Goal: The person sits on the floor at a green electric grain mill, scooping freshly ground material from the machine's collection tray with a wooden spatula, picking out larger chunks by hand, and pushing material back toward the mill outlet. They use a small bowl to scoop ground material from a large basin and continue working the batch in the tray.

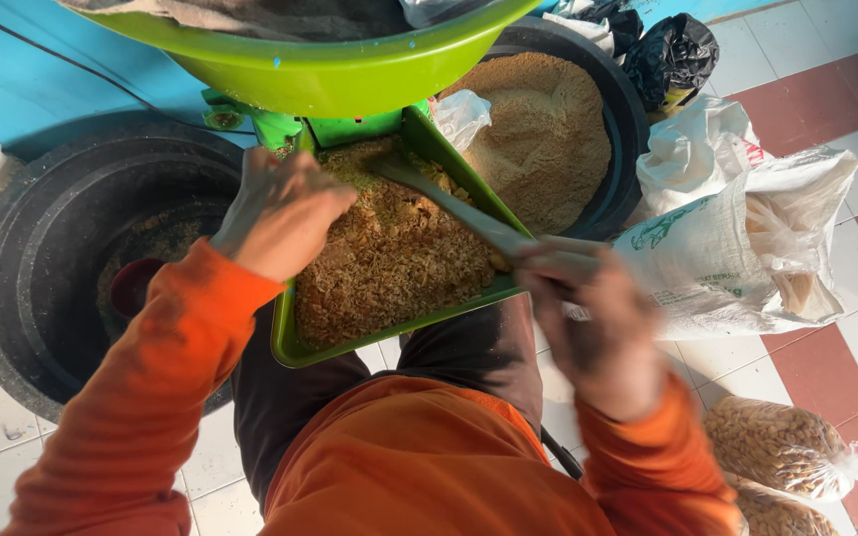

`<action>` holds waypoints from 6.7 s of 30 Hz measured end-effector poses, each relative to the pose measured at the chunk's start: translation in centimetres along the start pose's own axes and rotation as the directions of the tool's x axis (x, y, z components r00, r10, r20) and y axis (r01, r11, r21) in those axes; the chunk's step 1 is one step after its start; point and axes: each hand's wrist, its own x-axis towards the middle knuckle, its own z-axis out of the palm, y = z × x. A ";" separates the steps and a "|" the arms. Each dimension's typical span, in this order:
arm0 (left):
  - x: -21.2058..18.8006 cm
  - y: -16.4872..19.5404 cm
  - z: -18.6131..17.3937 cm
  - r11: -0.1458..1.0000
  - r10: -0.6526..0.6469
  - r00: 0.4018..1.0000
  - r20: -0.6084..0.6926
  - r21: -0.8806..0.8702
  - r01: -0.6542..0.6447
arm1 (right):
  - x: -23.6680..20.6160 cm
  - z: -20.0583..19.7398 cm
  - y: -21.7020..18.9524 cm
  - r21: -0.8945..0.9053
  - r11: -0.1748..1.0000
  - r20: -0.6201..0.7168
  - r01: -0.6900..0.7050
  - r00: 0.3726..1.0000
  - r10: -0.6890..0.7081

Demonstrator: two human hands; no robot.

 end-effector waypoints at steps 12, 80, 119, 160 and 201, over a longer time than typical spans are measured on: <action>1.7 -0.5 3.2 0.993 -0.093 0.995 -0.045 0.072 0.096 | 2.6 1.0 0.1 -0.117 0.989 0.106 0.093 0.991 -0.081; 1.3 0.5 2.6 0.982 -0.123 0.991 0.051 0.148 0.114 | 3.7 0.2 -1.3 -0.231 0.957 0.221 0.175 0.967 -0.124; 2.0 0.1 3.5 1.000 0.010 1.000 -0.029 -0.012 -0.010 | 3.3 -2.4 -1.5 -0.227 0.964 0.233 0.140 0.969 -0.086; -1.9 1.6 2.2 0.986 -0.122 0.973 -0.194 -0.138 0.096 | -0.1 5.8 -1.8 -0.226 0.973 0.028 0.055 0.998 -0.050; -2.9 1.9 2.2 0.993 -0.075 0.947 -0.314 -0.110 0.042 | 1.3 3.2 -1.0 -0.032 0.999 0.099 0.022 0.995 -0.019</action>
